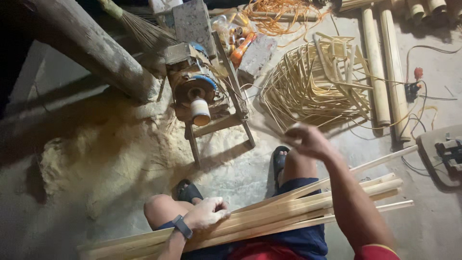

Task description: The person sits on the floor and repeatedly smooths thin wooden sticks by pressing them against a rotating grinding wheel. They handle the sticks one at a time, moving them back and forth across the wheel, then place the finished pieces into a pile on the floor.

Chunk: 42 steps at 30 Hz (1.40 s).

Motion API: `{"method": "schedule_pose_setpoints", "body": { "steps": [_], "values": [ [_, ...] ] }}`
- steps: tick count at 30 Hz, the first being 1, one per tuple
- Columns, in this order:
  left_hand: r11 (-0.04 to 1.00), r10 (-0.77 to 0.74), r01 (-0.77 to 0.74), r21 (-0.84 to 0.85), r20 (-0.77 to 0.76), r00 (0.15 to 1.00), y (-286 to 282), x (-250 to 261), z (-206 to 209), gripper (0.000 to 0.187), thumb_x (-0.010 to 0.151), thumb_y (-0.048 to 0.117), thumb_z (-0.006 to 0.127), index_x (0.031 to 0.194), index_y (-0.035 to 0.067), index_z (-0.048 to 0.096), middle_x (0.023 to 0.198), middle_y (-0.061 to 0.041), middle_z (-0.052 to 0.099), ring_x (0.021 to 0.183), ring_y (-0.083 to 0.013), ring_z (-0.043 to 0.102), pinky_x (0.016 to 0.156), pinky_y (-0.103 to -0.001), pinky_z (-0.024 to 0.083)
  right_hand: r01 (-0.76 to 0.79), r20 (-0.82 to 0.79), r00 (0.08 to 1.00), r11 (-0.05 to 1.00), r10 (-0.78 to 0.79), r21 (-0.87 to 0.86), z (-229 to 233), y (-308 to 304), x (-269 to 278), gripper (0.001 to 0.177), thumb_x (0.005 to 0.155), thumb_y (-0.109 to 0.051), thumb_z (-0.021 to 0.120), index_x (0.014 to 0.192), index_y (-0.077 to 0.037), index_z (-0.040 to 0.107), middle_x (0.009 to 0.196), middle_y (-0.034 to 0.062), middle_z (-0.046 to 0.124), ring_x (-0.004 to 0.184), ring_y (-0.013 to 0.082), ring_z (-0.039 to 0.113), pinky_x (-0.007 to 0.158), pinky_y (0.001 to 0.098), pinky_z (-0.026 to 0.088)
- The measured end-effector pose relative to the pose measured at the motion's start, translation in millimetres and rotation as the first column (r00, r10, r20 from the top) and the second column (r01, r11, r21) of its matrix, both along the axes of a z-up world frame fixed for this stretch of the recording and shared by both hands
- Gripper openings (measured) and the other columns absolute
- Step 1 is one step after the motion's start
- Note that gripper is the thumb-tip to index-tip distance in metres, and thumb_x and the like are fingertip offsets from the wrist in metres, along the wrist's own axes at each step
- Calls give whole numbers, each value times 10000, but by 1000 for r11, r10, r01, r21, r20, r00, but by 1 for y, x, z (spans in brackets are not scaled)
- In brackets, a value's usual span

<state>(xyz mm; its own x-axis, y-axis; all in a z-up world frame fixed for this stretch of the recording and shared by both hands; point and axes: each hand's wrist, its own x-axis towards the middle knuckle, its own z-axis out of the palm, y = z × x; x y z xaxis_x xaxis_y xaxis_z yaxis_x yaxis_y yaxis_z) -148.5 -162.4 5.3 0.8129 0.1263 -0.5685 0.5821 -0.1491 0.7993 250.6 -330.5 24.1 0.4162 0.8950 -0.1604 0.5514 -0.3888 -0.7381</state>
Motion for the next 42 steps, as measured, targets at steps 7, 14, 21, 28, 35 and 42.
{"method": "schedule_pose_setpoints", "body": {
  "steps": [7,14,21,28,35,42],
  "values": [
    [997,-72,67,40,154,985,26,2,44,253,704,68,891,938,37,797,829,-41,785,732,-94,690,671,-251,563,-277,-23,960,930,280,-240,55,-14,-40,367,852,-443,727,1097,-175,782,1046,46,790,818,210,763,756,370,621],
    [932,195,-248,266,210,958,103,0,128,164,781,113,807,941,93,837,819,-21,836,717,-124,768,657,-280,609,-162,542,829,987,136,0,89,-2,-28,232,857,-369,725,753,-163,754,819,60,722,828,274,702,696,402,551],
    [499,87,-374,782,385,919,113,63,174,393,959,413,679,751,88,752,746,-169,710,662,-358,687,602,-458,516,-130,588,803,933,-100,336,99,82,-67,235,990,-184,599,786,-95,675,761,77,616,726,279,618,626,425,483],
    [230,96,-359,904,346,933,164,89,190,463,984,490,629,734,122,756,700,-187,695,644,-397,683,590,-513,524,-178,522,853,948,14,265,109,141,-52,449,1079,-312,467,791,-128,758,805,111,696,714,279,646,738,472,508],
    [253,135,-332,909,307,942,212,86,205,420,968,531,633,877,151,789,685,-187,703,620,-374,702,593,-496,551,-31,440,897,988,-40,153,102,166,-36,502,1051,-389,439,750,-140,755,682,102,693,545,342,613,558,482,464],
    [278,270,-273,921,198,942,223,105,180,451,899,564,681,770,151,807,725,-182,721,675,-388,714,651,-500,570,11,438,898,999,-33,52,79,196,-60,649,1071,-426,398,585,-57,621,496,182,563,445,383,540,549,501,436]
  ]
}}
